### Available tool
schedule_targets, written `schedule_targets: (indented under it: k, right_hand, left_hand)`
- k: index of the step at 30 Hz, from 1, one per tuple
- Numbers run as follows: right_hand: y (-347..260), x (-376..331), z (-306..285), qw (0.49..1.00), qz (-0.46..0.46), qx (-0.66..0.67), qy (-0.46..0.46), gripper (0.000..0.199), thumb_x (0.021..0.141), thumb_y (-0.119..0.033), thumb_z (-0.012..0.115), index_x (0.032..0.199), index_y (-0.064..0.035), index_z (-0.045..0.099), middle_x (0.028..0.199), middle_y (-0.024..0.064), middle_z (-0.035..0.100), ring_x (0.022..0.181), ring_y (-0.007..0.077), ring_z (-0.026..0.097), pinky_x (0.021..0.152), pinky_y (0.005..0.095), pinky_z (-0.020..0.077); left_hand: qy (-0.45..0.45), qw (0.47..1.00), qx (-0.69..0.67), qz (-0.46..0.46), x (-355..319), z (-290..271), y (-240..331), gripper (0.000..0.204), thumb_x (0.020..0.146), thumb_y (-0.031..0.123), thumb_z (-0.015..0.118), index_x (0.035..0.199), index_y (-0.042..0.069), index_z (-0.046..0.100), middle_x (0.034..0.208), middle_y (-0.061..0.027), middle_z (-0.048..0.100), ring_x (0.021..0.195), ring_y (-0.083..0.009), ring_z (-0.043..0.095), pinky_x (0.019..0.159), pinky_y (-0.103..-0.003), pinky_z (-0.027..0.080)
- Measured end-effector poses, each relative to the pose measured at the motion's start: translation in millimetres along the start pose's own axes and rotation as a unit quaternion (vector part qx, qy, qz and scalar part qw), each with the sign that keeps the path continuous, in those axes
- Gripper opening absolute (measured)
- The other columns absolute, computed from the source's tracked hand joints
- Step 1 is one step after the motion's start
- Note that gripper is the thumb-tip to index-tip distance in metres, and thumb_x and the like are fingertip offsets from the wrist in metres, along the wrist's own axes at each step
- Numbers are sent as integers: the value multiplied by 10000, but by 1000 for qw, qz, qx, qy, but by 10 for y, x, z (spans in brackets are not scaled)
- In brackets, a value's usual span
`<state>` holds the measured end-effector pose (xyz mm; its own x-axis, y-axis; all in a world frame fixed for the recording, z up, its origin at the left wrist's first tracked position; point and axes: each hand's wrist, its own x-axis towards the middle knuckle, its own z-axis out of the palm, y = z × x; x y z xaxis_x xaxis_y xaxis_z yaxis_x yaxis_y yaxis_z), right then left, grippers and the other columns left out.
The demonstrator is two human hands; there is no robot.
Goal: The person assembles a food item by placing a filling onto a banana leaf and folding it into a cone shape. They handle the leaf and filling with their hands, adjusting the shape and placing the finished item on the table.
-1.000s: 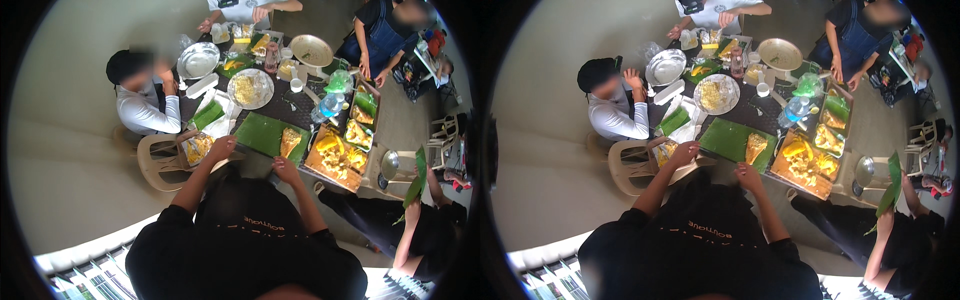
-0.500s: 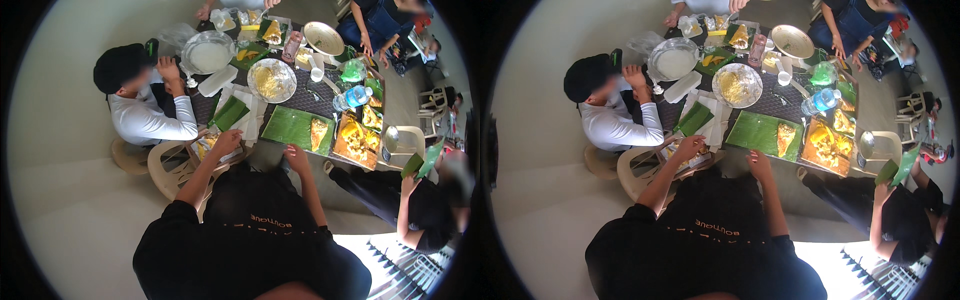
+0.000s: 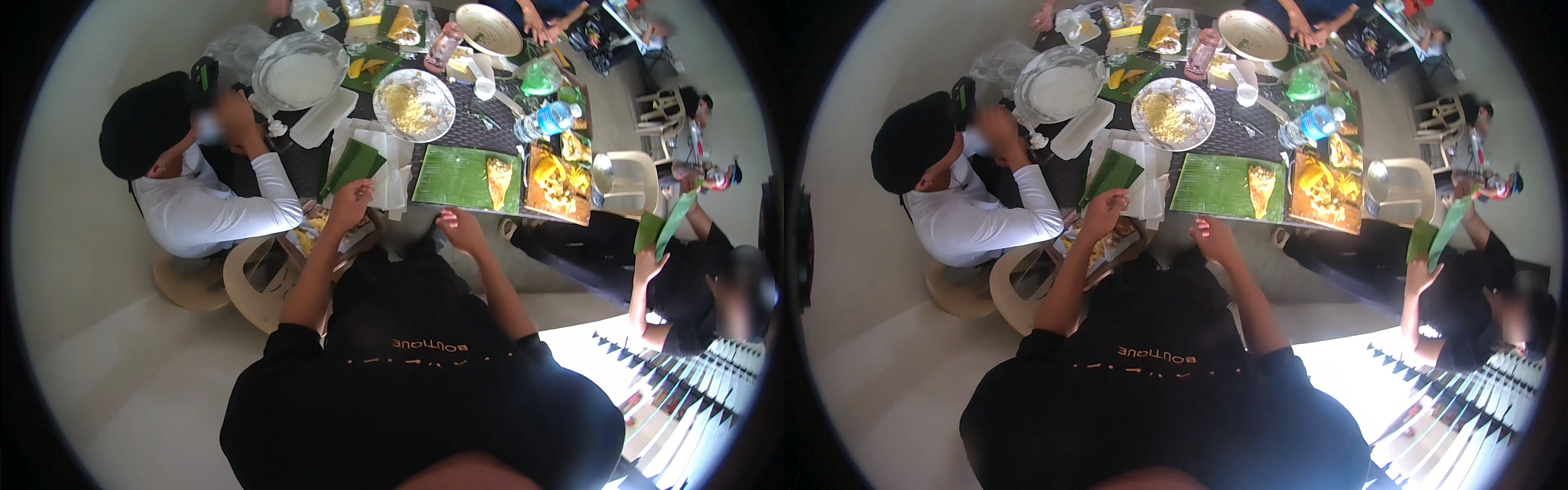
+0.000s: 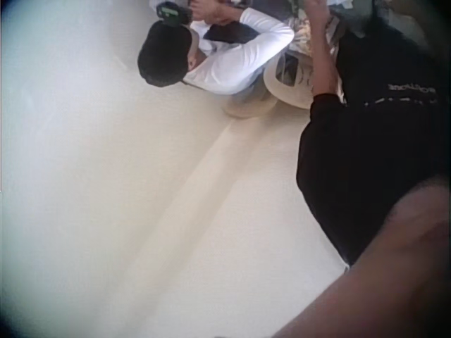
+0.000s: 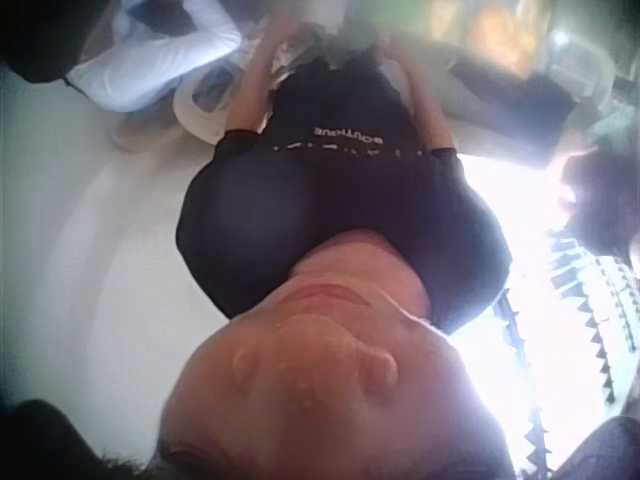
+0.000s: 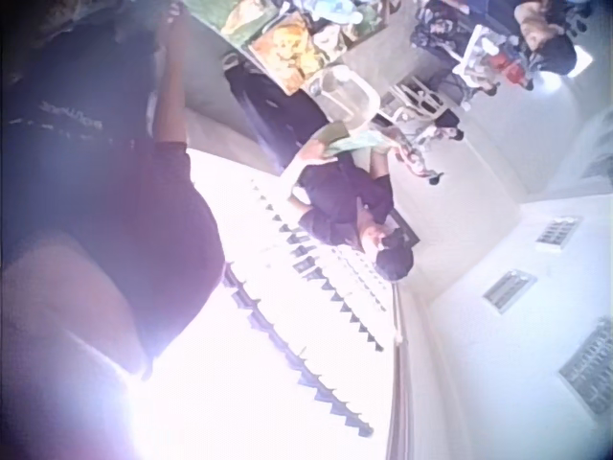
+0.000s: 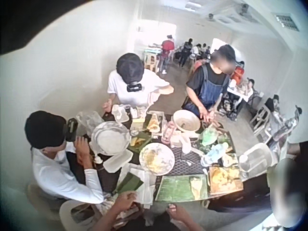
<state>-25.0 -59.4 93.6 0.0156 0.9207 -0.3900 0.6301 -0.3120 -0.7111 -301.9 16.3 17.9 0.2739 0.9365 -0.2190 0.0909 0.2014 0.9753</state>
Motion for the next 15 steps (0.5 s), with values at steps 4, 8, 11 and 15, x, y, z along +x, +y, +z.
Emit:
schedule_targets:
  k: [4,8,11,15]
  right_hand:
    - [-238,43,38,999,-16,41,29,391,811,-246,616,1111,1,578,1001,163,649,884,242,649,783,339,505]
    - [-202,-47,151,998,-9,48,43,384,810,-240,626,1104,3,583,1008,159,648,879,241,648,790,335,503]
    - [-19,-146,215,997,7,71,40,380,809,-235,628,1108,-5,583,1009,154,648,871,236,648,789,332,504]
    - [178,-307,192,993,43,86,75,376,810,-232,628,1115,-17,583,1007,147,650,871,223,645,788,328,504]
  left_hand:
    - [-20,999,2,-28,-93,-67,116,250,894,64,496,1108,-39,571,939,-127,639,826,-159,628,755,-270,505]
    - [-30,997,67,-29,-144,-203,-46,258,889,66,502,1115,-37,572,945,-124,648,818,-156,630,741,-265,497]
    - [-34,992,123,-21,-141,-282,-101,265,882,76,510,1115,-33,575,946,-124,654,806,-165,634,735,-273,492]
    - [-25,967,246,-54,-184,-241,405,305,848,133,552,1120,-3,584,979,-152,646,862,-239,629,771,-319,487]
